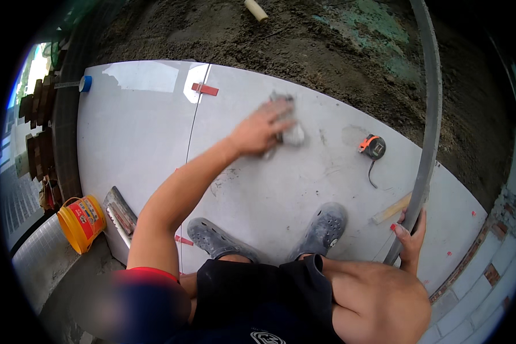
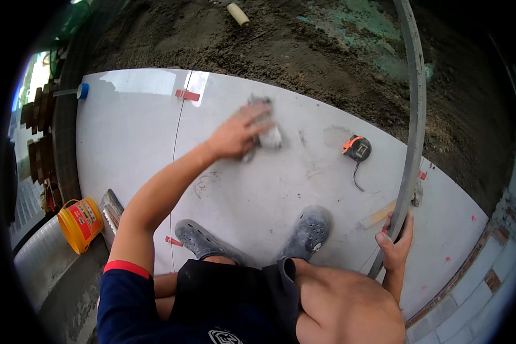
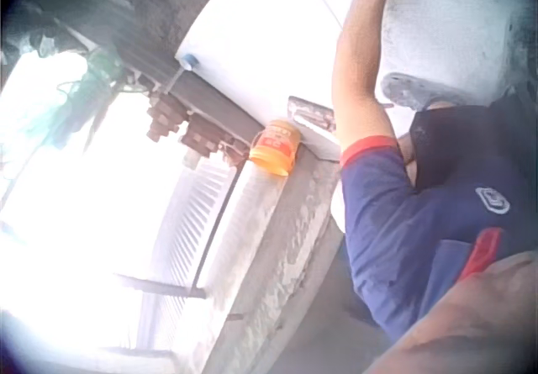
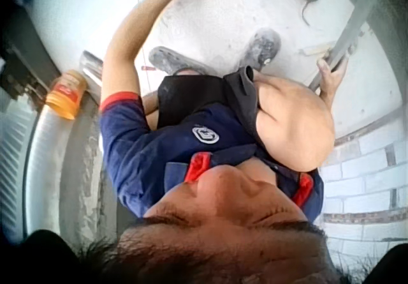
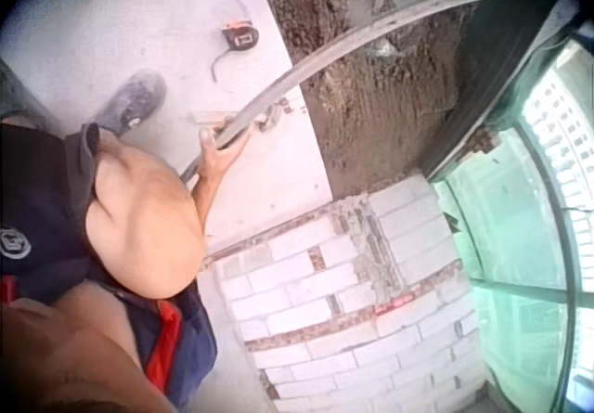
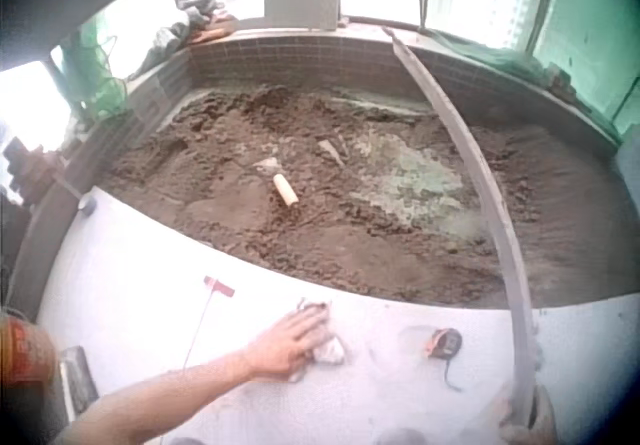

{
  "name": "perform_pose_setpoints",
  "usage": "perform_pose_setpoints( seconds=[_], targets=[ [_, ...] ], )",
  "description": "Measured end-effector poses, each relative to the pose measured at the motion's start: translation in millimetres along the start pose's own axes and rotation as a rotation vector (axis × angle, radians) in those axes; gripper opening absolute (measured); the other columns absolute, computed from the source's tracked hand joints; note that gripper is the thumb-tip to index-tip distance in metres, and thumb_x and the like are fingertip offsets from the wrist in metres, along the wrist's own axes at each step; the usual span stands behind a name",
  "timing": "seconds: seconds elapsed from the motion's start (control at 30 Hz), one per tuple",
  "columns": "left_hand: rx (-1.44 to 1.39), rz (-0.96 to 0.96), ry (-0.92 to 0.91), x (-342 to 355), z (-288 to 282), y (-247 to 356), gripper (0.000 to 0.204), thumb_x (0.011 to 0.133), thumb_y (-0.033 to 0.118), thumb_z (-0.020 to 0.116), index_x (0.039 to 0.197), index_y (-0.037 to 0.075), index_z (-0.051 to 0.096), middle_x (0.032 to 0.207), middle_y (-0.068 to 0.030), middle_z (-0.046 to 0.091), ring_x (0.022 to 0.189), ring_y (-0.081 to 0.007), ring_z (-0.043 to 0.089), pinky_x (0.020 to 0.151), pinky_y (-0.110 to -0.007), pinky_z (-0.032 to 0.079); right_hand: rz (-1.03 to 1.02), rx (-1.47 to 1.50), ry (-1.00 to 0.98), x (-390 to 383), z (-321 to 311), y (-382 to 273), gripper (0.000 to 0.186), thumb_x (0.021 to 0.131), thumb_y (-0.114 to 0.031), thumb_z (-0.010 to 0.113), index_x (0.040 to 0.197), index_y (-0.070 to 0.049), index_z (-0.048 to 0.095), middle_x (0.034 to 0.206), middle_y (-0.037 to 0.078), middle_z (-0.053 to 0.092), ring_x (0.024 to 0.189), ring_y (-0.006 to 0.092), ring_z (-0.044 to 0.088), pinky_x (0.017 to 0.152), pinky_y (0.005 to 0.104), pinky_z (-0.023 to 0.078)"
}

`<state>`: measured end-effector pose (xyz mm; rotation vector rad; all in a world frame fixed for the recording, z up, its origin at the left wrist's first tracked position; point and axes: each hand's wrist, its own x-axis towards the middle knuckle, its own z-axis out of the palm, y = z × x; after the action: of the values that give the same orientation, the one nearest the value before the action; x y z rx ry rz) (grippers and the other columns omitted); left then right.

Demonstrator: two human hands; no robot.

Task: The person spreads mortar on a floor with a notched trowel, wipes tiles with a cloth, and uses a metal straightedge to check the alignment and level of the tiles.

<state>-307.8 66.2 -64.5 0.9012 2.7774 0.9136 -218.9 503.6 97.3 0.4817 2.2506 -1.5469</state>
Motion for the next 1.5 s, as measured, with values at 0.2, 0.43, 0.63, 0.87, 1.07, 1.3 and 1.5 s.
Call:
perform_pose_setpoints(
  seconds=[0.2,0.43,0.63,0.87,1.07,1.3,1.5],
  targets=[
    [0.373,-0.046,0.454,114,-92,-26,0.056,0.073,-0.002,0.059,0.126,0.017,0.058,0.121,-0.0198,0.053,0.110,-0.0391,0.052,0.095,-0.047,0.043,-0.058,-0.036,0.185,-46,6,9,0.100,0.061,-0.043,0.082,0.138,0.001,0.037,0.110,0.007,0.051,0.089,0.0149,0.046,0.080,0.0304,0.042],
    [0.155,0.081,-0.451,8,-2,104,0.056,0.071,0.012,0.062,0.126,0.018,0.058,0.138,-0.0236,0.039,0.132,-0.0400,0.035,0.109,-0.057,0.026,0.002,0.017,0.311,-82,-7,15,0.100,0.061,-0.044,0.082,0.137,0.003,0.038,0.109,0.006,0.051,0.087,0.0137,0.046,0.078,0.0299,0.043],
    [-0.367,-0.204,-0.285,103,37,177,0.080,0.070,0.009,0.069,0.142,0.009,0.036,0.145,-0.0258,0.028,0.129,-0.0417,0.036,0.106,-0.056,0.031,0.118,0.115,0.291,-65,-9,49,0.092,0.062,-0.042,0.081,0.134,0.001,0.042,0.099,0.004,0.049,0.081,0.0121,0.048,0.072,0.0278,0.045],
    [0.046,-0.068,-0.223,162,86,147,0.048,0.073,0.001,0.062,0.120,0.004,0.054,0.113,-0.0171,0.051,0.107,-0.0371,0.048,0.091,-0.048,0.043,0.056,0.260,0.260,-42,3,46,0.066,0.068,-0.026,0.074,0.123,-0.001,0.046,0.101,0.005,0.050,0.084,0.0123,0.047,0.077,0.0262,0.041],
    [-0.043,-0.451,0.058,58,-53,73,0.054,0.066,0.001,0.064,0.120,0.005,0.054,0.113,-0.0205,0.053,0.106,-0.0391,0.051,0.092,-0.043,0.045,0.045,0.278,0.282,-45,0,65,0.070,0.069,-0.023,0.071,0.128,0.001,0.041,0.105,0.006,0.049,0.088,0.0134,0.046,0.080,0.0267,0.041],
    [0.328,-1.421,0.435,-154,-143,-104,0.059,0.065,0.017,0.071,0.120,0.004,0.054,0.113,-0.0248,0.054,0.100,-0.0401,0.058,0.088,-0.043,0.049,0.009,0.276,0.192,-30,1,62,0.082,0.065,-0.022,0.074,0.136,0.002,0.038,0.104,0.006,0.048,0.089,0.0139,0.047,0.079,0.0289,0.043],
    [-0.010,-1.673,0.150,-216,-139,-108,0.090,0.062,0.014,0.076,0.140,-0.001,0.036,0.134,-0.0246,0.045,0.117,-0.0360,0.052,0.094,-0.043,0.046,0.011,0.163,0.192,-27,0,54,0.092,0.062,-0.023,0.076,0.140,0.003,0.035,0.101,0.006,0.050,0.087,0.0142,0.047,0.078,0.0296,0.044]
  ],
)
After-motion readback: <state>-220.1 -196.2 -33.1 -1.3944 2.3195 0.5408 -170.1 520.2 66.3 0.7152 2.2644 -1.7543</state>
